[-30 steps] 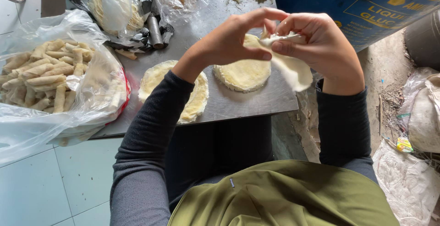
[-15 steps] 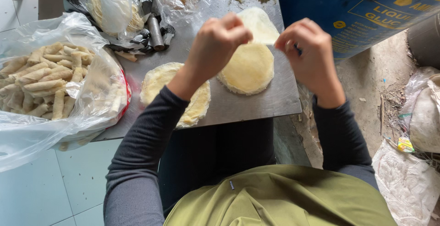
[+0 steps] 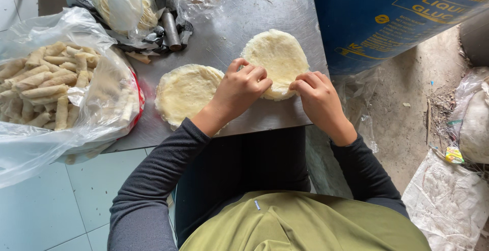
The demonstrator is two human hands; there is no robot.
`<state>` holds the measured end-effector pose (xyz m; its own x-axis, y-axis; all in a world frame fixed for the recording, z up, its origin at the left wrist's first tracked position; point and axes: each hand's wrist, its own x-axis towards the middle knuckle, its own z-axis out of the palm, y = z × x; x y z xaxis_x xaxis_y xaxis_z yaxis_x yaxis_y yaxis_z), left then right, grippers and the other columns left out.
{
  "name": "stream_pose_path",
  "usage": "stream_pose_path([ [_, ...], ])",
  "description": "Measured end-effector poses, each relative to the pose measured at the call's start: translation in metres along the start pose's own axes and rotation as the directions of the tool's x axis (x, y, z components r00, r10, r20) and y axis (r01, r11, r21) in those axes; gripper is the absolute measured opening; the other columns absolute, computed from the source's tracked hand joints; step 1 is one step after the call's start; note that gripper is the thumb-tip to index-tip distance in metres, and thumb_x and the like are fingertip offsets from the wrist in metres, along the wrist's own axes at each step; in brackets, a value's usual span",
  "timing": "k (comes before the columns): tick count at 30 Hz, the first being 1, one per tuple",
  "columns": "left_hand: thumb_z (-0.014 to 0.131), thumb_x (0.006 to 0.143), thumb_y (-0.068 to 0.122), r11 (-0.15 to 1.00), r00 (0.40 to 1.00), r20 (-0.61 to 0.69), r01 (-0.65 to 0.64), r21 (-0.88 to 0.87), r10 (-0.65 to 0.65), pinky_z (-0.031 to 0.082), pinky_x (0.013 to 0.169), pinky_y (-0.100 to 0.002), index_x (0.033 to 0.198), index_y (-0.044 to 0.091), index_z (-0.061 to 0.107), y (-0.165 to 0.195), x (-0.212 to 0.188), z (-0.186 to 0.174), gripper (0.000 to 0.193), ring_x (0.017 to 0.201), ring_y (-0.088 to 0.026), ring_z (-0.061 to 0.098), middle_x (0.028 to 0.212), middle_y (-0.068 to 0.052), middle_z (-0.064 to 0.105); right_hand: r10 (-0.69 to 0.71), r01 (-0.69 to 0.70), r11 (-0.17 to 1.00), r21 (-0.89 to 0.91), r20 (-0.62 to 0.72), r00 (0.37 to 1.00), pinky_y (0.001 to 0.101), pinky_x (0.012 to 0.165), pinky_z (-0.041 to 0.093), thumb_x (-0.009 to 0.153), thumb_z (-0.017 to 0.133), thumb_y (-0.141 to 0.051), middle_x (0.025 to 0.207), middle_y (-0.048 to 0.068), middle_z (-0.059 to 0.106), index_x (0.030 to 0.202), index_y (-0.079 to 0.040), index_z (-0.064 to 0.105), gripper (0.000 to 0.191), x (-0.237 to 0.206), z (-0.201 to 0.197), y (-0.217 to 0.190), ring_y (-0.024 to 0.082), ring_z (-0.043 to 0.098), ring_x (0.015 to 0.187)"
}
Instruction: The person peels a thin outer layer off round foam discs by hand, tearing the layer away and setting pieces aside on the metal table. After peeling, the person uses a knife to cut a foam disc into smaller pieces and moves the cut pieces aside.
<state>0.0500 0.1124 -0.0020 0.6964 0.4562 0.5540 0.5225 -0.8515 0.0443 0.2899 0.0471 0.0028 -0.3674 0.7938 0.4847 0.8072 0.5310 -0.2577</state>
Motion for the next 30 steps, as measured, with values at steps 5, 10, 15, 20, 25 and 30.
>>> stream_pose_path([
  [5,0.063,0.089,0.011,0.999,1.000,0.026,-0.012,0.036,0.011,0.043,0.103,-0.042,0.090,0.018,0.068,0.006,-0.005,-0.002,0.008,0.095,-0.016,0.067,0.094,0.002,0.064,0.007,-0.008,1.000,0.015,0.034,0.999,0.0403,0.091,0.052,0.085,0.067,0.006,0.104,0.007,0.067,0.099,-0.007,0.068,0.019,-0.001,-0.003,-0.005,0.030,0.063,0.101],
  [10,0.063,0.091,0.012,0.999,0.998,0.064,0.010,0.036,-0.012,0.043,0.105,-0.043,0.093,0.018,0.069,0.007,-0.009,-0.002,0.009,0.097,-0.016,0.067,0.096,0.002,0.065,0.043,-0.053,0.979,0.198,0.053,0.998,0.0372,0.083,0.054,0.087,0.069,0.005,0.104,0.009,0.068,0.100,-0.004,0.069,0.015,0.000,-0.011,-0.006,0.028,0.066,0.097],
  [15,0.063,0.092,0.011,0.999,0.996,0.086,0.033,0.037,-0.036,0.043,0.106,-0.045,0.094,0.018,0.071,0.009,-0.013,0.003,0.011,0.097,-0.016,0.067,0.094,0.003,0.066,0.268,-0.300,0.896,0.327,0.141,0.953,0.0288,0.068,0.054,0.092,0.072,0.003,0.102,0.006,0.072,0.099,-0.003,0.071,0.009,-0.002,-0.028,0.011,0.017,0.066,0.078],
  [20,0.071,0.095,0.022,0.972,0.994,0.037,0.112,-0.205,-0.107,0.042,0.104,-0.048,0.109,0.015,0.075,0.003,-0.009,-0.011,0.016,0.095,-0.017,0.066,0.102,-0.001,0.069,0.413,-0.426,0.891,0.159,0.111,0.904,0.0305,0.075,0.054,0.091,0.077,0.001,0.103,0.010,0.069,0.108,-0.003,0.073,0.018,-0.003,-0.048,0.023,0.021,0.065,0.086],
  [25,0.081,0.084,0.029,0.907,0.926,0.106,0.377,-0.191,-0.362,0.043,0.093,-0.044,0.103,0.013,0.074,-0.019,-0.043,-0.082,0.026,0.100,-0.024,0.065,0.099,-0.003,0.067,0.190,-0.232,0.938,-0.259,-0.175,0.966,0.0431,0.098,0.052,0.081,0.077,0.005,0.128,0.019,0.063,0.123,-0.001,0.071,0.043,0.008,-0.059,0.005,0.034,0.061,0.116],
  [30,0.084,0.072,0.030,0.849,0.848,0.174,0.520,-0.094,-0.500,0.042,0.085,-0.044,0.100,0.012,0.073,0.011,-0.079,-0.106,0.036,0.099,-0.027,0.062,0.099,-0.006,0.065,0.092,-0.091,0.961,0.262,0.009,0.996,0.0418,0.100,0.053,0.090,0.077,0.000,0.124,0.013,0.065,0.117,-0.006,0.070,0.028,0.024,-0.026,-0.053,0.032,0.063,0.119],
])
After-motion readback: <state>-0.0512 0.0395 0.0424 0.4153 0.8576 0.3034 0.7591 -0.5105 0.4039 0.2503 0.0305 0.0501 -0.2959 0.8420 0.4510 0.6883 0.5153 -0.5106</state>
